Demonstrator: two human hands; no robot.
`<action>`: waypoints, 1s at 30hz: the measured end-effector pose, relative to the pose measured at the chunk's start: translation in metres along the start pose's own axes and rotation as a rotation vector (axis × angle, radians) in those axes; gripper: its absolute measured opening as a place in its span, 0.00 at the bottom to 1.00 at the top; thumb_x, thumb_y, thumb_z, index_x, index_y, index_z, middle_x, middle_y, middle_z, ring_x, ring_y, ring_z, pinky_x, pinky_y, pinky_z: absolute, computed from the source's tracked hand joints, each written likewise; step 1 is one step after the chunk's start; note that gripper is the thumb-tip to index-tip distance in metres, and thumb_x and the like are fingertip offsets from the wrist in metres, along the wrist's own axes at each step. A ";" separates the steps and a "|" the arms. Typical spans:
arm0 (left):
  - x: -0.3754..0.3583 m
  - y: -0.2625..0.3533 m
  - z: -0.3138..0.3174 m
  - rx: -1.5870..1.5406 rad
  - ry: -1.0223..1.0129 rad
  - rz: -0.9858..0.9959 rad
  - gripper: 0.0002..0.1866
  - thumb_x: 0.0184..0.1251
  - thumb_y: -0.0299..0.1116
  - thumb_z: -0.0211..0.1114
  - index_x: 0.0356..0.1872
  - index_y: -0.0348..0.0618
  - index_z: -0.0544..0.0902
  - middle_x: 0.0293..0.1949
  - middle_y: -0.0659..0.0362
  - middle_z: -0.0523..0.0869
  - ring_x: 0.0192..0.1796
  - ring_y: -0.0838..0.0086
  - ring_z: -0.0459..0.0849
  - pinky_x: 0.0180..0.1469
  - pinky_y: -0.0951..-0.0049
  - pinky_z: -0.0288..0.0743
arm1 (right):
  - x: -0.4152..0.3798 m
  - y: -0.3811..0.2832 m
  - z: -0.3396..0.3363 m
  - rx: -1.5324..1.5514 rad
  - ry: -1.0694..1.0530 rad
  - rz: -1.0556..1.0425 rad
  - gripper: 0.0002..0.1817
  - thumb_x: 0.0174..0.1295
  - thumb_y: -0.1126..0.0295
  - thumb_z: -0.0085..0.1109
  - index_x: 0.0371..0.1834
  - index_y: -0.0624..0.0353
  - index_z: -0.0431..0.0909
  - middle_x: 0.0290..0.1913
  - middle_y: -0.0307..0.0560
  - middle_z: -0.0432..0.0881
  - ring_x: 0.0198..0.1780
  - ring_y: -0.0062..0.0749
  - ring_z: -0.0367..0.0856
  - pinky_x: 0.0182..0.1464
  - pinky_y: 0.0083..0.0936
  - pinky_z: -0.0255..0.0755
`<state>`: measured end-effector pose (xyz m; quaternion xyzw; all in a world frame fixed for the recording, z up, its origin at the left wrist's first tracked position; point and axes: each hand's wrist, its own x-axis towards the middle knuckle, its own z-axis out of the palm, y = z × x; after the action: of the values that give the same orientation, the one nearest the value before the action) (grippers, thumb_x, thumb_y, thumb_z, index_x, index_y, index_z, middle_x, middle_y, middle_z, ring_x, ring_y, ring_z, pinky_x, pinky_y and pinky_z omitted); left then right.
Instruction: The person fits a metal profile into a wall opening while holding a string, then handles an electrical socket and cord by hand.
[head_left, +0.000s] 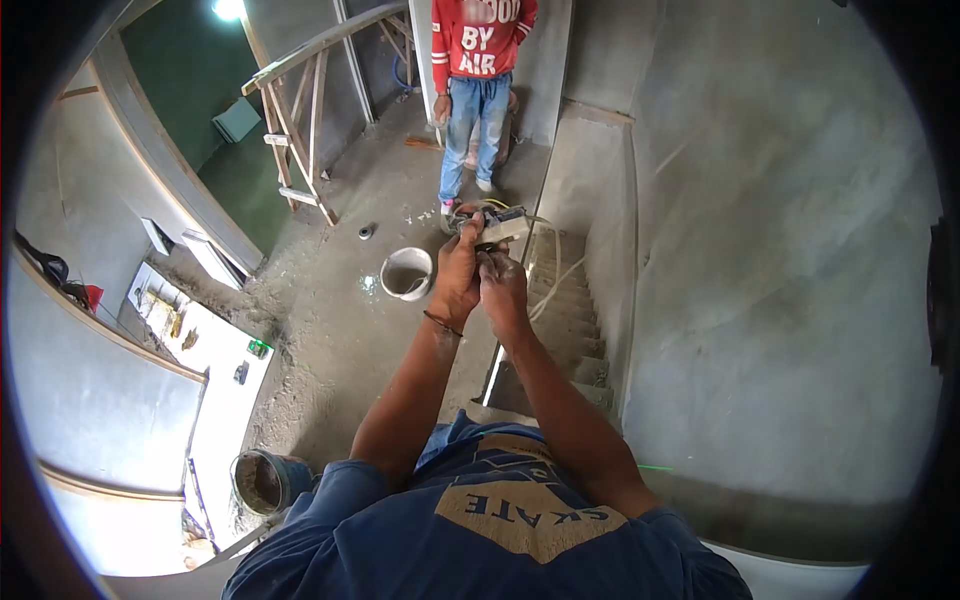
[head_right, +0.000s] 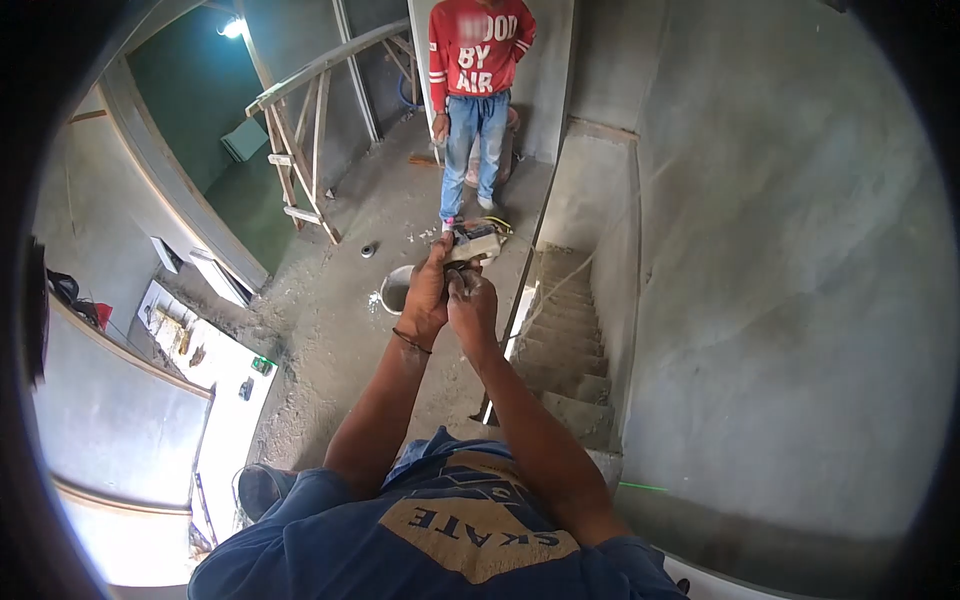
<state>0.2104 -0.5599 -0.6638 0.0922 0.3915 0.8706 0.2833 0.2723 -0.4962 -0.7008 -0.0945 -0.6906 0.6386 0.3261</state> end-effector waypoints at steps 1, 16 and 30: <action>0.003 0.004 -0.003 0.002 -0.007 0.012 0.26 0.78 0.52 0.64 0.61 0.40 0.79 0.48 0.53 0.88 0.46 0.66 0.88 0.49 0.65 0.85 | 0.000 -0.007 0.001 -0.045 0.022 -0.012 0.13 0.77 0.69 0.52 0.38 0.65 0.83 0.27 0.39 0.80 0.29 0.26 0.75 0.35 0.30 0.70; -0.064 0.070 -0.064 -0.370 -0.088 0.172 0.54 0.65 0.76 0.59 0.78 0.41 0.59 0.79 0.43 0.64 0.80 0.41 0.61 0.79 0.29 0.47 | -0.006 -0.033 -0.044 0.248 0.179 -0.031 0.19 0.81 0.61 0.54 0.29 0.55 0.75 0.20 0.25 0.62 0.19 0.11 0.56 0.21 0.19 0.48; -0.062 -0.044 0.002 0.025 -0.066 -0.036 0.30 0.73 0.55 0.68 0.65 0.45 0.78 0.59 0.57 0.83 0.58 0.65 0.82 0.58 0.60 0.77 | -0.040 0.005 -0.049 -0.294 0.148 -0.033 0.17 0.73 0.58 0.59 0.37 0.62 0.85 0.31 0.59 0.86 0.34 0.58 0.87 0.38 0.48 0.78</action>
<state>0.2808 -0.5703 -0.6904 0.1173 0.3945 0.8568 0.3107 0.3294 -0.4765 -0.7200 -0.1768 -0.7522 0.5164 0.3691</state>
